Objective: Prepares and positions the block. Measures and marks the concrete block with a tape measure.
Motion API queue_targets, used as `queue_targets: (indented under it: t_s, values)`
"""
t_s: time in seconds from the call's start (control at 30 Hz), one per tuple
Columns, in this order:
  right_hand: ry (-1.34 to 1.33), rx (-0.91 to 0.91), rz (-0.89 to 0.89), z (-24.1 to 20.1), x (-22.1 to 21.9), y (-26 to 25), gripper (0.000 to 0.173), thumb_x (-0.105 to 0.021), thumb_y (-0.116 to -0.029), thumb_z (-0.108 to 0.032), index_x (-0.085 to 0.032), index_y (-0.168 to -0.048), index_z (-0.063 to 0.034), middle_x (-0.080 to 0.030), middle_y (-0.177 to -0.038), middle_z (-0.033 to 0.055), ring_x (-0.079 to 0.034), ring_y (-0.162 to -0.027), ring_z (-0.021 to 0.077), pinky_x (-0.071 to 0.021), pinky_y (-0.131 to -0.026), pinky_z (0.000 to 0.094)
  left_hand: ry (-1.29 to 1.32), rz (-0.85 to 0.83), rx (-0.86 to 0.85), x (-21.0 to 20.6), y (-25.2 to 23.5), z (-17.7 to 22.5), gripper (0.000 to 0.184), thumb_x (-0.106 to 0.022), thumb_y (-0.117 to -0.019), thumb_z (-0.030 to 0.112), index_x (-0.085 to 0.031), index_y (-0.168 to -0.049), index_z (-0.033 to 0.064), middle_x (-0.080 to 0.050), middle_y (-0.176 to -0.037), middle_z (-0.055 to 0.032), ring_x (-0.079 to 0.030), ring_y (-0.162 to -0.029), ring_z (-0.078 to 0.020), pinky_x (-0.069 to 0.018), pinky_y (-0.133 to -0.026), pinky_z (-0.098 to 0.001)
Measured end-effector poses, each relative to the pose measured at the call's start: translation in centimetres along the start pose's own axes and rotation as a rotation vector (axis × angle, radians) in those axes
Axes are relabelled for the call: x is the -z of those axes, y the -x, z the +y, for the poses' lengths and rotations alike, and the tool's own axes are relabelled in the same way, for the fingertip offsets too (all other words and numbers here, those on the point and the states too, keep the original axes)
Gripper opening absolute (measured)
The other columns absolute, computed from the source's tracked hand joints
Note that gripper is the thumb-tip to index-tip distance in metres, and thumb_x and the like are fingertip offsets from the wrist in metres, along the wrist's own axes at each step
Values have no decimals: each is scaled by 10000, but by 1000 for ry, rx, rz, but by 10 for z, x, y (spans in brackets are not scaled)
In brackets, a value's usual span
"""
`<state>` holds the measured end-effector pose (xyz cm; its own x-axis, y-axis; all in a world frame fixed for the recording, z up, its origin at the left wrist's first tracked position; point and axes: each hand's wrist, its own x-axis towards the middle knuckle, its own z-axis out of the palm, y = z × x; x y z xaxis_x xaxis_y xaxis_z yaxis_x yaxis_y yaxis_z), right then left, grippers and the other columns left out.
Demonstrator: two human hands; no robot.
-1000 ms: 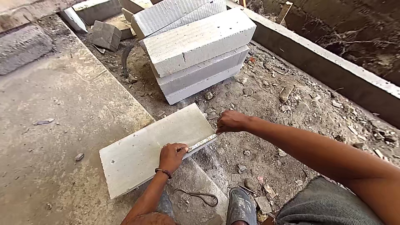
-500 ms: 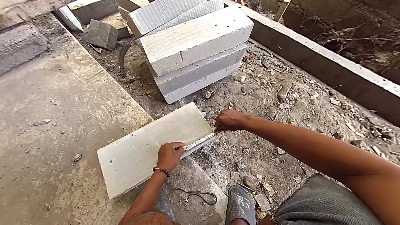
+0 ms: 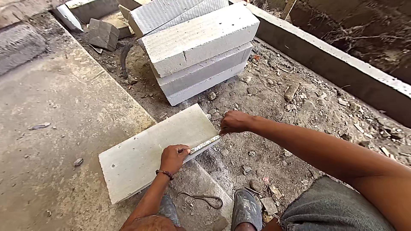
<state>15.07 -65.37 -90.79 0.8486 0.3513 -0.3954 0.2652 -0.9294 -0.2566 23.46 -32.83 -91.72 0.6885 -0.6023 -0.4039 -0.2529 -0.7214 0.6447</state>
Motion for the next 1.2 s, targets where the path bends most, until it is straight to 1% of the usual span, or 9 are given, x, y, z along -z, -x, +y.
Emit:
queue_targets:
  t_s: [0.1, 0.27, 0.43, 0.7, 0.9, 1.0, 1.2]
  values:
    - [-7, -6, -5, -1, 1, 0, 494, -564, -1020, -515, -730, -810, -100, -701, -850, 75, -679, -882, 281, -528, -809, 544, 6, -6, 3, 0, 0, 0, 127, -713, -988, 272, -811, -1008, 192, -759, -872, -10, -690, -802, -161, -544, -790, -472]
    - [-7, -5, -6, 0, 0, 0, 501, -569, -1016, -524, -720, -797, -99, -685, -806, 70, -675, -846, 274, -527, -785, 533, 9, -9, 5, 1, -1, -1, 133, -711, -990, 277, -811, -1009, 192, -760, -875, -6, -689, -805, -157, -542, -796, -473]
    - [-7, -18, -2, -1, 2, -1, 508, -579, -1010, -525, -713, -785, -90, -684, -802, 80, -676, -852, 286, -527, -786, 545, -2, -12, 1, 1, 0, 0, 137, -704, -995, 279, -808, -1009, 192, -761, -875, -5, -693, -808, -160, -543, -798, -475]
    - [3, -8, 19, -2, 0, -1, 512, -570, -1016, -521, -701, -769, -92, -669, -786, 74, -671, -823, 277, -531, -774, 528, 4, -15, 8, 2, 0, 1, 132, -710, -990, 277, -809, -1009, 191, -759, -863, -6, -688, -792, -159, -540, -779, -465]
    - [7, 0, 13, 0, 0, -1, 507, -566, -1020, -515, -706, -776, -94, -671, -791, 75, -669, -836, 278, -525, -792, 532, -11, -9, -15, 1, 1, 1, 142, -695, -1000, 272, -805, -1028, 187, -760, -875, -12, -687, -799, -166, -536, -790, -471]
    - [-1, 16, 40, 0, -2, -1, 498, -584, -1013, -505, -705, -768, -89, -678, -776, 75, -676, -829, 282, -527, -794, 542, -14, 8, -43, 0, 2, -1, 138, -700, -997, 267, -807, -1022, 184, -757, -861, -13, -684, -789, -171, -536, -786, -481]
    - [-5, 18, 33, 1, 0, -1, 500, -575, -1018, -505, -702, -767, -92, -678, -789, 71, -674, -834, 274, -526, -796, 536, -1, -4, -30, 0, 0, -2, 143, -689, -1005, 274, -807, -1023, 195, -760, -870, -6, -688, -800, -163, -534, -789, -475]
